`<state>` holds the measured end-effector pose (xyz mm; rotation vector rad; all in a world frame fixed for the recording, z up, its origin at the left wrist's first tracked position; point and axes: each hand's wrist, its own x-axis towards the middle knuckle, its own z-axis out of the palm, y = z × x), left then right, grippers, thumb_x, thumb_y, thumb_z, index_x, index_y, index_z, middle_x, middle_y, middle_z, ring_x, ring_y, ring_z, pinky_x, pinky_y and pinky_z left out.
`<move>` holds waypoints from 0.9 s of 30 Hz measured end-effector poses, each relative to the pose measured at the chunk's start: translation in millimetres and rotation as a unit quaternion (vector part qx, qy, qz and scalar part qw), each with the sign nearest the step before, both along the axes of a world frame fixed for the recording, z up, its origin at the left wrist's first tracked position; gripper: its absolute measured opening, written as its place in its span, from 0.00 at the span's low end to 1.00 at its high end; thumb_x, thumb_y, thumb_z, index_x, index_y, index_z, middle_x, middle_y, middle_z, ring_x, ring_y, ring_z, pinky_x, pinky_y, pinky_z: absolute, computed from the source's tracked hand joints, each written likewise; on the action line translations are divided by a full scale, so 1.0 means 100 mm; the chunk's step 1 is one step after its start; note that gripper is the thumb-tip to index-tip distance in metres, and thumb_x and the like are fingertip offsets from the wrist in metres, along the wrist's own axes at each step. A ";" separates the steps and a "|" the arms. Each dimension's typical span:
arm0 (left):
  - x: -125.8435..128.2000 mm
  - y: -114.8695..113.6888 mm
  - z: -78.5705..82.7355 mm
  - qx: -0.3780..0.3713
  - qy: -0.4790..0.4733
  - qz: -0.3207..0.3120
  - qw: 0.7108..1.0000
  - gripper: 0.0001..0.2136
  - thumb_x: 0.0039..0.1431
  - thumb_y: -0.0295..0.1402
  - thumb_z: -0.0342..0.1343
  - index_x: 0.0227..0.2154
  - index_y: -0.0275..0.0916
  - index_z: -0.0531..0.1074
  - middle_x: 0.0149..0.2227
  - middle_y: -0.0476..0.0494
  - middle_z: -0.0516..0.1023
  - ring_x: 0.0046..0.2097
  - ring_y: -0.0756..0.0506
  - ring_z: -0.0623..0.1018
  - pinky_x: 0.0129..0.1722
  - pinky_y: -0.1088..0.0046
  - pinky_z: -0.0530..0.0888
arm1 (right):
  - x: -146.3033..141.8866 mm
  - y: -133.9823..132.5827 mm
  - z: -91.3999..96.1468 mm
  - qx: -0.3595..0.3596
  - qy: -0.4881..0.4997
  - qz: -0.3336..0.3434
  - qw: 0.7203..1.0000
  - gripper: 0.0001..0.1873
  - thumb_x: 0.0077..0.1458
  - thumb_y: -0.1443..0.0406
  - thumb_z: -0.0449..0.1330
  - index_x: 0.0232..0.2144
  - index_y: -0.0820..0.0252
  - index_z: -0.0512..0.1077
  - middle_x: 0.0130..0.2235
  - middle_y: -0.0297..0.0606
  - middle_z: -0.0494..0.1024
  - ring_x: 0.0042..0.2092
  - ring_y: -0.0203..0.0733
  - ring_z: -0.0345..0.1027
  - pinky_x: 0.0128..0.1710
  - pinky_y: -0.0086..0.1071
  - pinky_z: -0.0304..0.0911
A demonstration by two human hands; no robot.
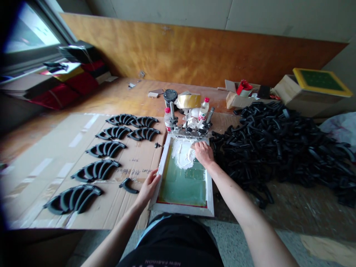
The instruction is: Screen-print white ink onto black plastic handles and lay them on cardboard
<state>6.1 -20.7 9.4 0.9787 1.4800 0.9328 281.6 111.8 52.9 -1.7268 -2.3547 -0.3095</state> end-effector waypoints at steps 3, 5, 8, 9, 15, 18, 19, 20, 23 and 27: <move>0.01 0.00 0.03 -0.009 -0.008 0.007 1.000 0.29 0.54 0.49 0.55 0.55 0.38 0.66 0.35 0.46 0.77 0.37 0.45 0.76 0.38 0.71 0.71 | -0.06 0.08 -0.07 0.011 -0.002 -0.001 1.000 0.07 0.56 0.72 0.52 0.32 0.62 0.70 0.35 0.46 0.74 0.41 0.48 0.62 0.36 0.35 0.56; 0.01 0.01 0.03 -0.013 -0.012 0.008 1.000 0.29 0.54 0.49 0.55 0.55 0.38 0.66 0.34 0.46 0.77 0.36 0.45 0.76 0.37 0.71 0.71 | -0.14 0.13 -0.09 0.012 0.017 0.010 1.000 0.07 0.55 0.73 0.52 0.32 0.62 0.70 0.35 0.46 0.74 0.41 0.48 0.62 0.38 0.35 0.56; 0.00 0.01 0.01 -0.005 -0.008 -0.002 1.000 0.28 0.55 0.49 0.54 0.55 0.38 0.65 0.35 0.46 0.77 0.37 0.46 0.76 0.38 0.71 0.71 | -0.23 0.18 -0.08 0.004 0.059 0.049 0.997 0.09 0.53 0.74 0.53 0.33 0.61 0.71 0.36 0.45 0.75 0.42 0.48 0.62 0.40 0.36 0.57; -0.01 0.01 0.00 -0.003 -0.005 -0.007 1.000 0.28 0.56 0.49 0.54 0.55 0.38 0.65 0.35 0.46 0.77 0.37 0.46 0.76 0.38 0.70 0.71 | -0.25 0.17 -0.06 -0.002 0.071 0.069 0.995 0.10 0.52 0.75 0.53 0.33 0.60 0.71 0.35 0.44 0.75 0.42 0.48 0.62 0.41 0.36 0.58; -0.02 0.01 -0.01 -0.006 0.000 -0.019 1.000 0.28 0.57 0.49 0.53 0.56 0.38 0.64 0.38 0.44 0.78 0.38 0.45 0.76 0.38 0.70 0.72 | -0.20 -0.23 0.02 -0.059 0.105 0.232 0.965 0.11 0.51 0.76 0.53 0.33 0.61 0.72 0.33 0.40 0.74 0.41 0.45 0.64 0.40 0.34 0.60; -0.02 0.01 0.00 -0.005 0.008 -0.017 1.000 0.28 0.56 0.49 0.53 0.55 0.38 0.64 0.37 0.44 0.78 0.38 0.45 0.77 0.39 0.70 0.72 | -0.08 -0.42 0.13 -0.090 0.118 0.308 0.940 0.13 0.50 0.77 0.54 0.35 0.61 0.73 0.35 0.40 0.75 0.43 0.44 0.65 0.41 0.33 0.61; -0.02 0.01 0.00 -0.005 0.010 -0.017 1.000 0.28 0.56 0.50 0.53 0.56 0.38 0.65 0.37 0.44 0.78 0.37 0.45 0.77 0.39 0.70 0.72 | -0.04 -0.44 0.17 -0.104 0.118 0.324 0.933 0.13 0.50 0.77 0.54 0.35 0.60 0.73 0.35 0.39 0.75 0.42 0.43 0.65 0.40 0.33 0.61; -0.02 0.01 0.00 -0.004 0.009 -0.015 1.000 0.29 0.56 0.50 0.53 0.56 0.38 0.65 0.37 0.44 0.78 0.37 0.45 0.77 0.38 0.70 0.72 | -0.02 -0.43 0.21 -0.118 0.118 0.331 0.929 0.13 0.49 0.77 0.54 0.35 0.60 0.73 0.34 0.38 0.75 0.41 0.42 0.66 0.40 0.32 0.61; -0.02 0.01 0.02 -0.005 -0.001 -0.009 1.000 0.29 0.55 0.51 0.54 0.55 0.38 0.65 0.37 0.44 0.78 0.37 0.45 0.77 0.38 0.70 0.72 | -0.05 -0.32 0.27 -0.129 0.132 0.289 0.939 0.10 0.50 0.76 0.56 0.32 0.59 0.72 0.32 0.36 0.74 0.38 0.41 0.66 0.38 0.31 0.61; -0.01 0.02 0.07 -0.016 -0.019 -0.004 1.000 0.30 0.53 0.51 0.55 0.55 0.37 0.65 0.35 0.45 0.77 0.35 0.46 0.76 0.34 0.72 0.71 | -0.13 -0.31 0.12 -0.059 0.143 0.231 0.961 0.11 0.51 0.77 0.55 0.34 0.61 0.73 0.36 0.41 0.74 0.43 0.45 0.64 0.42 0.34 0.62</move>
